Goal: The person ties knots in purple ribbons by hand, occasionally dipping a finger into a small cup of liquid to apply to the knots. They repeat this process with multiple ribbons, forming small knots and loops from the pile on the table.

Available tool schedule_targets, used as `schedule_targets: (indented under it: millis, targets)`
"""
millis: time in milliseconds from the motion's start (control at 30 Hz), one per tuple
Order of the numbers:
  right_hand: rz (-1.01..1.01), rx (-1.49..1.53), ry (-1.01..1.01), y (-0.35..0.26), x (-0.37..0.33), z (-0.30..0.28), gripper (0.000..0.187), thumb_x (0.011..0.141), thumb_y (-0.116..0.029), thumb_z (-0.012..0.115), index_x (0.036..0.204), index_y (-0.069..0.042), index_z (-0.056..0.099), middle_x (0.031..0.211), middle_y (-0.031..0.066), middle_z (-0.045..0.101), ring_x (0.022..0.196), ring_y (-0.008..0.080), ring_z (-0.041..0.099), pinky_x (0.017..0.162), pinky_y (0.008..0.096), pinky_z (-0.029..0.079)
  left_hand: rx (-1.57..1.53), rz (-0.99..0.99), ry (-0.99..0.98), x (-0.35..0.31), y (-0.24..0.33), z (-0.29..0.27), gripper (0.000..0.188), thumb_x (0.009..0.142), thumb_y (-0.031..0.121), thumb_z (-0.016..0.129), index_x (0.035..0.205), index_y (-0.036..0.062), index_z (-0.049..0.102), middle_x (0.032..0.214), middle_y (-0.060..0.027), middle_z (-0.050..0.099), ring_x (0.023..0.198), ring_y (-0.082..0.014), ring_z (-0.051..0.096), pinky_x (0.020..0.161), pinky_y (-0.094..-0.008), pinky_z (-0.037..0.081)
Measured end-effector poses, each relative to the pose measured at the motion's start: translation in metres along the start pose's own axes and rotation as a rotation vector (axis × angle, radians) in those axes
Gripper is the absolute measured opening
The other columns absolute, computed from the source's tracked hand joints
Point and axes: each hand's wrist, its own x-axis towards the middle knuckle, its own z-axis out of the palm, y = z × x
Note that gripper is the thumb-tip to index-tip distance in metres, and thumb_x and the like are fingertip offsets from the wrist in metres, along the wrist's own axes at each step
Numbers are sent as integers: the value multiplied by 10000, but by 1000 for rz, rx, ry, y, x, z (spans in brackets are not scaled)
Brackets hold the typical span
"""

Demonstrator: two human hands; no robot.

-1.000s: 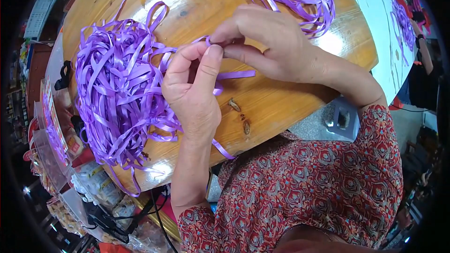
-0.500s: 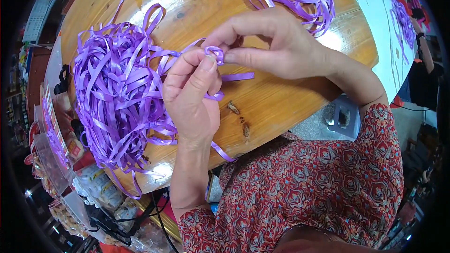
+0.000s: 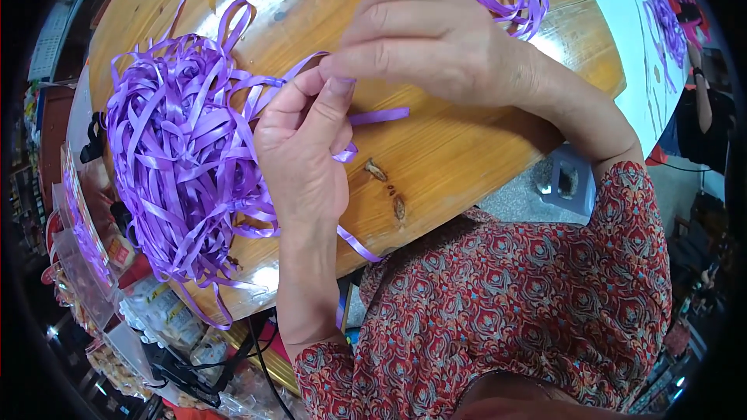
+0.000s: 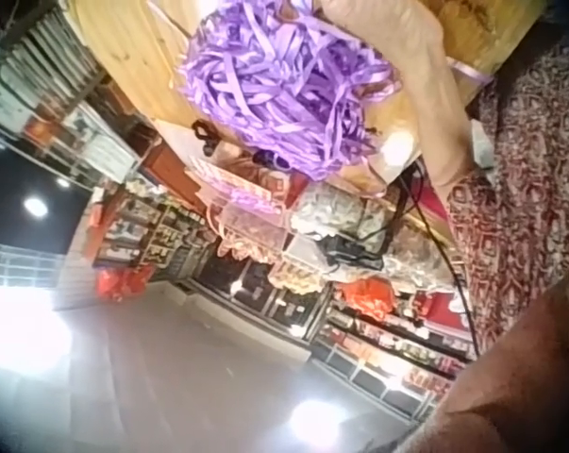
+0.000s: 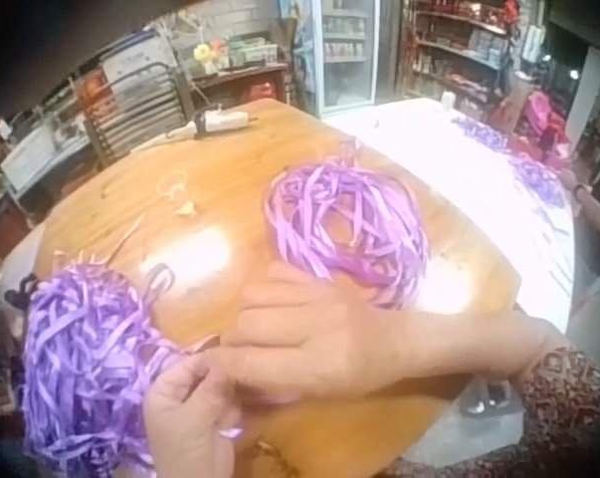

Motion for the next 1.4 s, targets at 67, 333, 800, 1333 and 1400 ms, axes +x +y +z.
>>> schedule_targets:
  millis: [67, 333, 800, 1333, 1400]
  targets:
    - [27, 73, 14, 3, -1, -4, 135, 726, -191, 615, 831, -106, 613, 767, 4, 566, 777, 174, 572, 717, 326, 432, -11, 0, -21, 2, -1, -2, 126, 829, 75, 643, 925, -1, 615, 671, 42, 531, 496, -12, 371, 427, -165, 263]
    - [244, 241, 12, -2, -1, 0, 108, 765, -138, 658, 832, -68, 610, 756, 50, 603, 739, 227, 597, 650, 333, 470, 121, 98, 89, -2, -2, 3, 45, 825, 44, 631, 861, 19, 619, 683, 62, 518, 534, 5, 390, 426, -150, 286]
    - [896, 848, -102, -20, 6, -7, 86, 816, -76, 630, 838, 7, 617, 764, 19, 602, 737, 84, 564, 664, 243, 445, 84, 228, 53, -5, -3, 5, 76, 828, 26, 619, 898, 23, 589, 789, 30, 552, 612, -6, 436, 490, -149, 320]
    - [623, 635, 91, -25, 7, -2, 91, 802, -35, 646, 877, 3, 613, 824, 56, 610, 750, 155, 575, 686, 266, 455, -228, 176, -177, 0, -5, -6, 117, 845, 78, 620, 949, 40, 582, 828, -7, 562, 576, -50, 424, 470, -193, 316]
    - [529, 544, 97, -23, 7, -2, 100, 788, -29, 655, 874, 2, 613, 818, 70, 608, 749, 181, 578, 677, 276, 452, -223, 176, -164, -1, -5, -4, 119, 845, 82, 621, 952, 45, 583, 827, -4, 566, 580, -52, 428, 470, -191, 316]
